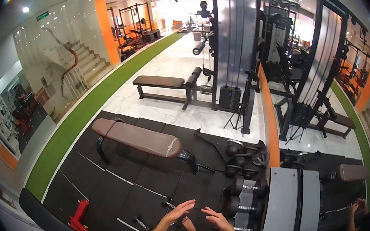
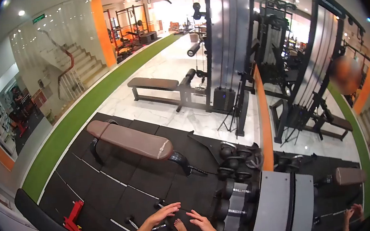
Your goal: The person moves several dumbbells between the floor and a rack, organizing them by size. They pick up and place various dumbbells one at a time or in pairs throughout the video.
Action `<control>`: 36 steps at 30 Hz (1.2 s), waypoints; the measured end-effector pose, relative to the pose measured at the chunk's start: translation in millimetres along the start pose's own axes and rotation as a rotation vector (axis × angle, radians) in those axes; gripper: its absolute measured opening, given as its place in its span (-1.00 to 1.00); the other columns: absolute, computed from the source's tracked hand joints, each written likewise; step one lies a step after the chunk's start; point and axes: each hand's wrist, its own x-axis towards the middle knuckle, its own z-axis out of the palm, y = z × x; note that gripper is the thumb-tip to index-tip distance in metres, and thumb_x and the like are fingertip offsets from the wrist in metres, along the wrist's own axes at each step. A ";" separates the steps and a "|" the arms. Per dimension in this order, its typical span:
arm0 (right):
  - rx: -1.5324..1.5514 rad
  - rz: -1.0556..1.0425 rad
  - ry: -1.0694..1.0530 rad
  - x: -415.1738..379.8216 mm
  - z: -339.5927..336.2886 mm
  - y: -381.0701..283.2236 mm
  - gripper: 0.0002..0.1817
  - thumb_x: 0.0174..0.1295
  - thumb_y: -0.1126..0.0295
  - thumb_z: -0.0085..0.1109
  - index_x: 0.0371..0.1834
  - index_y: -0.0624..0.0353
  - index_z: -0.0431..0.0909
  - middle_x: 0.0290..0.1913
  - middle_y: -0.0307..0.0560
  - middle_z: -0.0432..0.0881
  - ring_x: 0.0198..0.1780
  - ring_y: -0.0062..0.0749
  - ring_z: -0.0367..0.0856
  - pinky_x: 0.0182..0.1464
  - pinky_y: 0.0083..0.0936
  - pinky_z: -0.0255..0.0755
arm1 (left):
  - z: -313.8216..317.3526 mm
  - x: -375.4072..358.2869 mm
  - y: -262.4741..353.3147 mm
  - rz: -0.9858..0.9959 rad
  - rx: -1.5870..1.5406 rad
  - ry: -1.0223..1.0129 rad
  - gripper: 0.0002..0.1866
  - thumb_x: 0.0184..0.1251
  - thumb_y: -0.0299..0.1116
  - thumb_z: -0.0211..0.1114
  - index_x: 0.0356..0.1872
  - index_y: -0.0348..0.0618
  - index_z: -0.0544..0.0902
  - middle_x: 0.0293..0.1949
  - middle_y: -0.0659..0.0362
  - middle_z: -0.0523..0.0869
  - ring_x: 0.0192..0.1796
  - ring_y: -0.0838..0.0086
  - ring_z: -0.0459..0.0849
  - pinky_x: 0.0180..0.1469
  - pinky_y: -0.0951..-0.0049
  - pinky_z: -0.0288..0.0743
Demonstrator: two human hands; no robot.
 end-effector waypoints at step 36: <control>-0.203 0.330 -0.653 257.0 73.6 -83.9 -0.22 0.29 0.25 0.08 0.59 0.08 0.05 0.58 0.02 0.08 0.57 -0.14 0.04 0.42 -0.04 0.13 | -54.5 -86.2 -77.3 0.188 -0.774 1.061 -0.39 0.52 -0.02 0.05 0.46 -0.09 0.28 0.36 0.05 0.45 0.38 0.30 0.43 0.31 0.26 0.34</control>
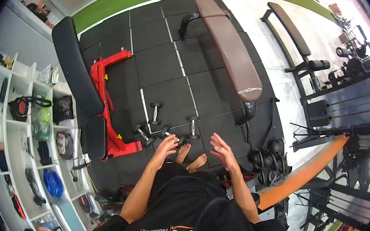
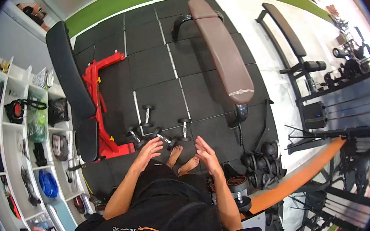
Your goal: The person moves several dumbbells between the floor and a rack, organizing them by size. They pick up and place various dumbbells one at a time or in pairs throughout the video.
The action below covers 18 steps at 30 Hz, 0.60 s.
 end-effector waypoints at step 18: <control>-0.043 0.095 -0.131 19.6 -21.8 -0.8 -0.27 0.34 0.25 0.05 0.58 0.03 0.08 0.58 0.03 0.11 0.58 -0.07 0.03 0.43 -0.11 0.13 | -1.5 -43.1 -49.4 0.118 -0.337 0.290 -0.36 0.51 -0.02 0.03 0.45 -0.19 0.25 0.37 0.00 0.42 0.39 0.24 0.42 0.32 0.17 0.36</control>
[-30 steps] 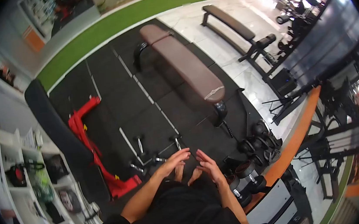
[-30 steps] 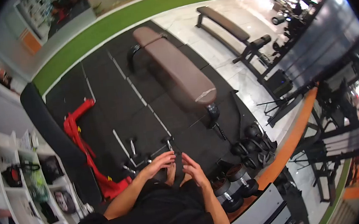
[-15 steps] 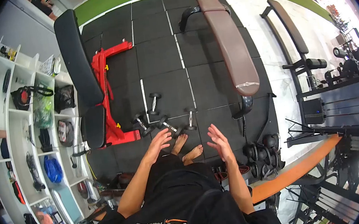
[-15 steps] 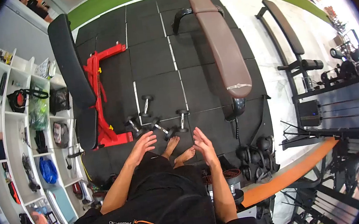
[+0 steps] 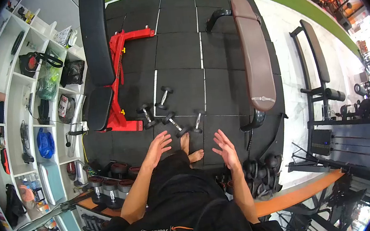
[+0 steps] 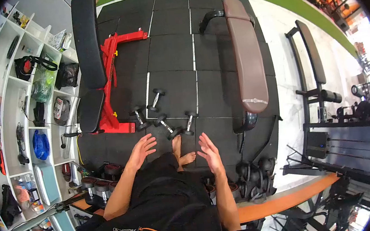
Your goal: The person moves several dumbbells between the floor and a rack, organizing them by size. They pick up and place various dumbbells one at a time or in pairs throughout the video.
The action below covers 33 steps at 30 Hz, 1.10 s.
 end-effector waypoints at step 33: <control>-0.142 0.074 -0.308 103.6 -120.4 -171.7 -0.24 0.33 0.28 0.03 0.60 0.04 0.01 0.57 0.05 0.10 0.57 -0.10 0.05 0.40 -0.05 0.17 | 169.5 113.4 1.7 0.162 -0.234 0.169 -0.32 0.47 -0.07 0.14 0.48 -0.18 0.19 0.39 -0.02 0.39 0.40 0.22 0.41 0.27 0.21 0.41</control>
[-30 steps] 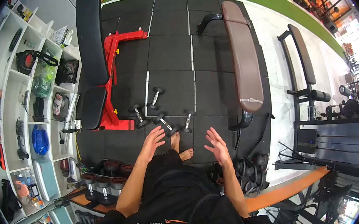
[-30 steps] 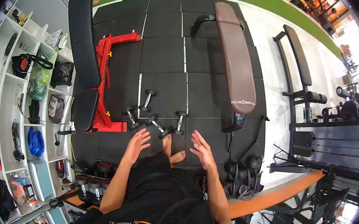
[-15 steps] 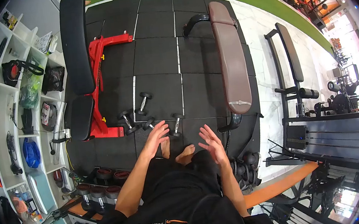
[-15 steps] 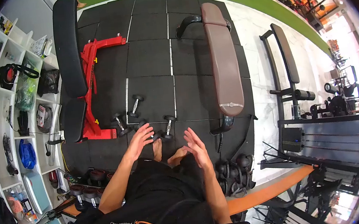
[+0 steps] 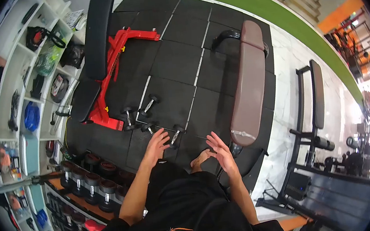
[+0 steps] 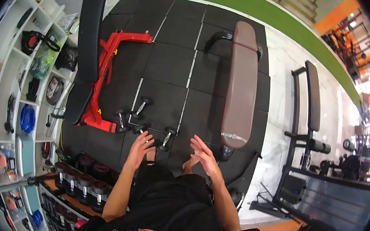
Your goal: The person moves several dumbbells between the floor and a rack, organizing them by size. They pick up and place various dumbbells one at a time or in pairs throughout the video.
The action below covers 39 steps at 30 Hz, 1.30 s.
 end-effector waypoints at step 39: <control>-0.563 0.594 -0.894 315.7 97.5 -112.8 -0.26 0.36 0.29 0.00 0.60 0.03 0.00 0.57 0.04 0.12 0.57 -0.15 0.07 0.43 -0.11 0.16 | 46.2 60.2 13.2 0.553 -0.670 0.689 -0.34 0.48 -0.07 0.11 0.46 -0.19 0.21 0.38 -0.01 0.40 0.37 0.25 0.43 0.30 0.19 0.40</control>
